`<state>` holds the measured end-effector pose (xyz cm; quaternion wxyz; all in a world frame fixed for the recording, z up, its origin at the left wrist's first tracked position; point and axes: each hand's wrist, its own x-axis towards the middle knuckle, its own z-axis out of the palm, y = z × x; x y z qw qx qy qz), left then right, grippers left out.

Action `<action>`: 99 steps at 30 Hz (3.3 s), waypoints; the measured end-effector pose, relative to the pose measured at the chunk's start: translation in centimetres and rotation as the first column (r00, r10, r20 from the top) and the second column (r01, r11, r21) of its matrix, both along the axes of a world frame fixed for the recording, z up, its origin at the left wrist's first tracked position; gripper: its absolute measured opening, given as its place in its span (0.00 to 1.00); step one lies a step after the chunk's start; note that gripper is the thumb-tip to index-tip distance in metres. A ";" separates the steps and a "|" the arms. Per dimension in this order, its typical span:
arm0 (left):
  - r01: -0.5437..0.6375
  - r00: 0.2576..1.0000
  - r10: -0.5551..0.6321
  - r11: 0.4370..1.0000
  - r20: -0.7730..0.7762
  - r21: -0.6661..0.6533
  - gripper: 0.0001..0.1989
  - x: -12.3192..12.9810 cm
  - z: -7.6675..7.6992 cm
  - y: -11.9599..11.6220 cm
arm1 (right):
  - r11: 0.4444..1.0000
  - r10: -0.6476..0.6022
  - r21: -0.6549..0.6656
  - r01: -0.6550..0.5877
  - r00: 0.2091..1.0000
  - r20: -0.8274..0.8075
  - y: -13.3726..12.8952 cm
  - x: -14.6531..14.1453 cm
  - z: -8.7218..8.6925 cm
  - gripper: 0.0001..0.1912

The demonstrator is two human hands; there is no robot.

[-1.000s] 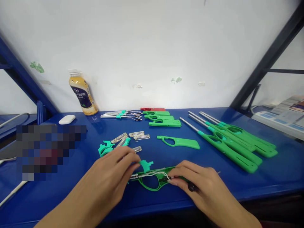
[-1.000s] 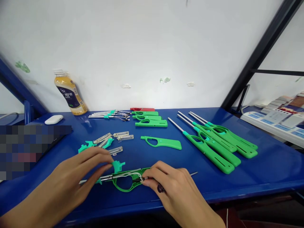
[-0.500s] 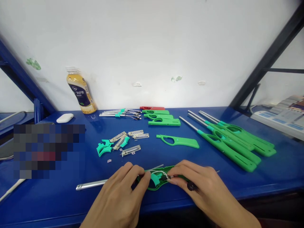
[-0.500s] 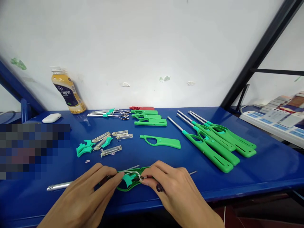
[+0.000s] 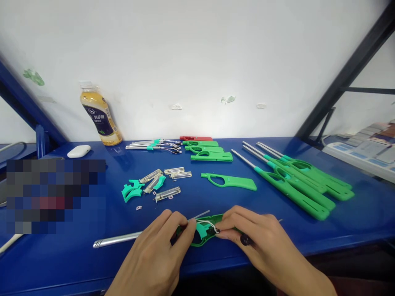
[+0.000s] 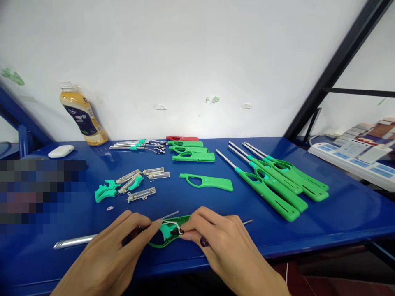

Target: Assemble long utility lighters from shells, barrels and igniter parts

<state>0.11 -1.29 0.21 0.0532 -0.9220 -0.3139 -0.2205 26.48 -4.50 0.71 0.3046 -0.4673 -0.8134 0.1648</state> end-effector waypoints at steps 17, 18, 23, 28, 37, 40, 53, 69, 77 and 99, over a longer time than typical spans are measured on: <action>0.030 0.993 -0.031 0.999 0.113 0.014 0.22 0.2 0.3 0.4 | 1.000 -0.019 -0.002 0.019 0.998 0.051 -0.1 0.2 0.1 0.14; 0.035 0.990 -0.038 0.999 0.137 0.024 0.22 0.3 0.3 0.5 | 1.000 -0.017 -0.008 0.017 0.998 0.053 -0.1 0.2 0.1 0.15; 0.032 0.979 -0.044 0.997 0.198 0.064 0.20 0.7 0.4 0.8 | 1.000 -0.003 -0.022 0.004 0.999 0.048 -0.2 0.3 0.1 0.18; 0.041 0.982 -0.062 0.993 0.178 0.115 0.20 1.1 0.3 0.5 | 1.000 0.003 -0.021 -0.002 0.998 0.057 -0.2 0.3 0.1 0.18; 0.054 0.980 -0.077 0.990 0.184 0.127 0.19 1.3 0.5 0.7 | 0.999 0.019 -0.027 -0.018 0.997 0.068 -0.3 0.3 0.1 0.19; 0.057 0.980 -0.079 0.991 0.181 0.124 0.20 1.3 0.4 0.7 | 0.999 0.019 -0.035 -0.015 0.993 0.118 -0.3 0.3 0.3 0.20; 0.017 0.970 -0.022 1.000 0.244 0.023 0.18 0.9 0.6 1.3 | 0.996 0.062 -0.072 -0.058 0.997 0.054 1.3 0.6 1.1 0.05; -0.010 0.966 0.002 1.000 0.260 0.026 0.21 0.7 0.3 1.4 | 0.998 0.044 0.038 -0.045 0.998 0.033 1.2 0.1 0.8 0.02; 0.012 0.958 -0.004 1.000 0.287 -0.028 0.19 1.2 0.8 0.9 | 0.999 0.045 0.000 -0.045 0.997 0.055 1.0 0.1 0.9 0.03; 0.053 0.959 -0.033 0.997 0.281 -0.063 0.08 1.5 1.0 0.3 | 0.995 0.030 0.094 -0.045 0.988 0.153 0.8 -0.3 0.6 0.12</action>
